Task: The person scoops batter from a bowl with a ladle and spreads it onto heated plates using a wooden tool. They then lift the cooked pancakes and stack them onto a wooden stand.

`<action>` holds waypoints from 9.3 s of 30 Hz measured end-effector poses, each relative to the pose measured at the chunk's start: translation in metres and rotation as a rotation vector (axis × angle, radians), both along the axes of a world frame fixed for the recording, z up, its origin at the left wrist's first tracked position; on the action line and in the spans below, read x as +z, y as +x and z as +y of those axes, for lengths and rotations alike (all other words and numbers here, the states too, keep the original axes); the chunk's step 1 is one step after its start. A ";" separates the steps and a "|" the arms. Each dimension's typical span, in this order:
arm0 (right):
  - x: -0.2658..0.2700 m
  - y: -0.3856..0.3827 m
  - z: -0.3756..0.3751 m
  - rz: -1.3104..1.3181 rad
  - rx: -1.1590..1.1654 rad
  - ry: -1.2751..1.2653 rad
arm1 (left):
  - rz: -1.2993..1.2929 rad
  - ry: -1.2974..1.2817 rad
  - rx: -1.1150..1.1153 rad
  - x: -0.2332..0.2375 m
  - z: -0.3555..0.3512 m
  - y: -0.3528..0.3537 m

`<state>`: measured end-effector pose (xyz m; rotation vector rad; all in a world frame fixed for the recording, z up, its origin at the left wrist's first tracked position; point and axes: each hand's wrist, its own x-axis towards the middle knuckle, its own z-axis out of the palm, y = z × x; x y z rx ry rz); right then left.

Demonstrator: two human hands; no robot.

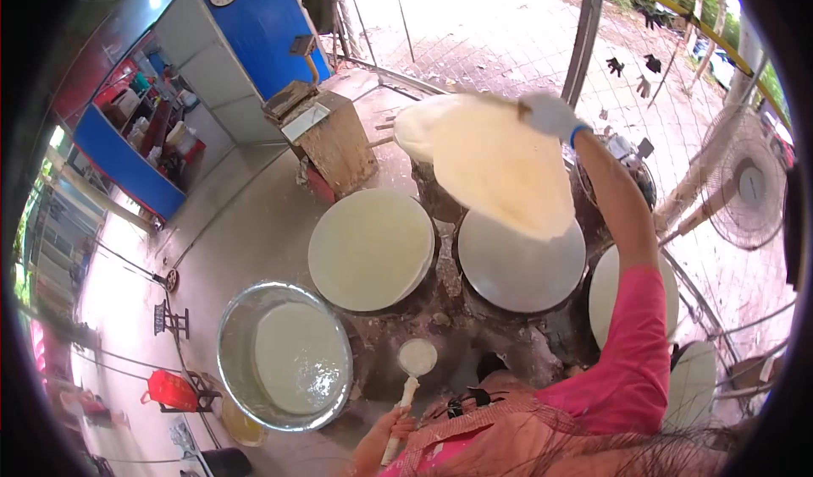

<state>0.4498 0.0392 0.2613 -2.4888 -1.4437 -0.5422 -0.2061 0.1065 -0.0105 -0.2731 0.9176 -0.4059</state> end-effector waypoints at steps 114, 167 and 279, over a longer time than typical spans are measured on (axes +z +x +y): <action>-0.252 -0.283 -0.272 0.561 -0.878 0.270 | -0.379 2.504 -0.745 -0.044 -0.031 0.489; -0.267 -0.112 -0.243 1.729 -0.479 0.865 | -0.312 2.035 -0.681 -0.008 0.043 0.224; -0.327 -0.281 -0.258 0.689 -0.933 0.572 | -0.179 0.555 -0.392 0.022 -0.002 0.030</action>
